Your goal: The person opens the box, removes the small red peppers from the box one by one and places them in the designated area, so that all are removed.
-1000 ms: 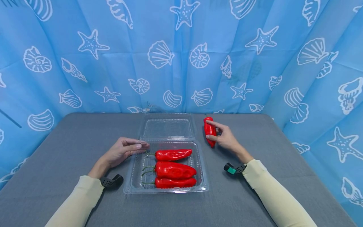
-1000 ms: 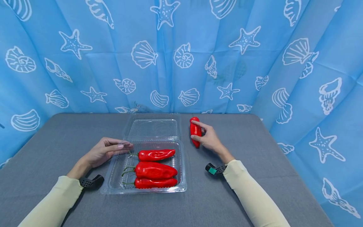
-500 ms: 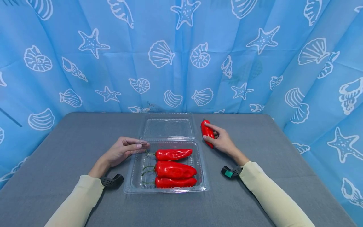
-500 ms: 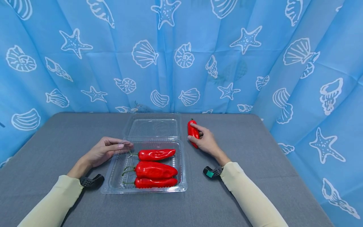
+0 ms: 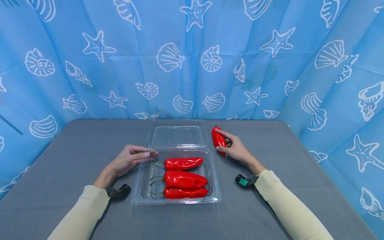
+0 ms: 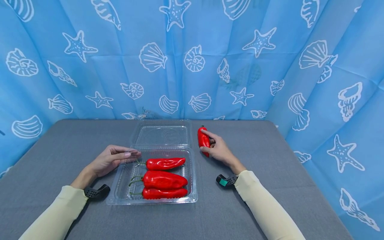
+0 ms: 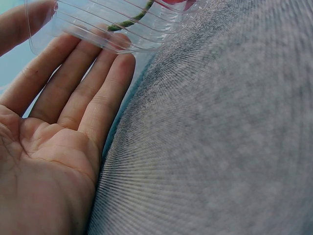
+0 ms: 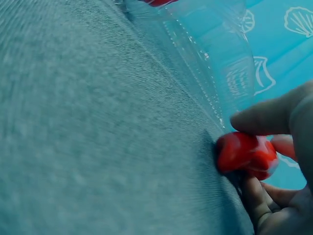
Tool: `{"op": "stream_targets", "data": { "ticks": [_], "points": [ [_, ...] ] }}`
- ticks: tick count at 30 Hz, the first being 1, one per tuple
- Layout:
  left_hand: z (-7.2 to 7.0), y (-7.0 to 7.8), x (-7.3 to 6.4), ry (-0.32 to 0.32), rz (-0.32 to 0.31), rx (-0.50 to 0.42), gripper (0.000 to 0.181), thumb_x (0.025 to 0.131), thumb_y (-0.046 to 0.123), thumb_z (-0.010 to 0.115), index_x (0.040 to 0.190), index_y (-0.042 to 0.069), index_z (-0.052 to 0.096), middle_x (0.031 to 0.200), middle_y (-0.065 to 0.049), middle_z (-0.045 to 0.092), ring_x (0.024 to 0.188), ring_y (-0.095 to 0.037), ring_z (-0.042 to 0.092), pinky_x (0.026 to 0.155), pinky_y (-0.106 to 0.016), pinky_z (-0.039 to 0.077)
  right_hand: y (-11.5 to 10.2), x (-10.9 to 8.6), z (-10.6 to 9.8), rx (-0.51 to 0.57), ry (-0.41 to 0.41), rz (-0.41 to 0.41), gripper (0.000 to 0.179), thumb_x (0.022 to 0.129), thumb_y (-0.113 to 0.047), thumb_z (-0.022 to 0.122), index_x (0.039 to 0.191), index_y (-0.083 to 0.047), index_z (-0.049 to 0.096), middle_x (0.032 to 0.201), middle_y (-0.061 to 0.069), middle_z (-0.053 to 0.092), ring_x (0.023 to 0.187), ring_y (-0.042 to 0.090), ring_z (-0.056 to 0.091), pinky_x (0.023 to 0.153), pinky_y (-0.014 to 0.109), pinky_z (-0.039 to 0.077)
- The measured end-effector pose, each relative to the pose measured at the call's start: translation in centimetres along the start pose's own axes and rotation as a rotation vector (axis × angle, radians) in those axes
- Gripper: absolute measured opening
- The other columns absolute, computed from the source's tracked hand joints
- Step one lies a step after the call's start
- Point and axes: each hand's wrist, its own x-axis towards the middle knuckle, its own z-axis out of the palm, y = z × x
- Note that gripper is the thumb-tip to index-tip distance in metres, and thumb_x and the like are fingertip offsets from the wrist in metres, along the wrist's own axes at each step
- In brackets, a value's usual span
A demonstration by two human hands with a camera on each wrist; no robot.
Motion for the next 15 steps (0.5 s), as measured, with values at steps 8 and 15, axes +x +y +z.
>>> {"op": "stream_targets", "data": {
  "ticks": [8, 15],
  "points": [
    [0.02, 0.10, -0.05, -0.002, -0.004, -0.002, 0.030, 0.103, 0.001, 0.054, 0.128, -0.005, 0.066, 0.124, -0.011, 0.071, 0.118, -0.022, 0.066, 0.103, -0.035, 0.052, 0.24, 0.07, 0.46, -0.098, 0.066, -0.033, 0.064, 0.094, -0.013, 0.073, 0.152, -0.007, 0.046, 0.112, 0.023, 0.059, 0.091, 0.028, 0.056, 0.066, 0.027, 0.051],
    [0.12, 0.15, -0.10, 0.000, -0.007, -0.001, 0.030, 0.103, 0.001, 0.053, 0.129, -0.006, 0.065, 0.125, -0.012, 0.071, 0.119, -0.022, 0.066, 0.103, -0.036, 0.052, 0.14, 0.17, 0.73, -0.125, 0.089, -0.035, 0.063, 0.094, -0.015, 0.073, 0.151, -0.008, 0.048, 0.109, 0.020, 0.059, 0.092, 0.027, 0.055, 0.070, 0.028, 0.050]
  ]
}}
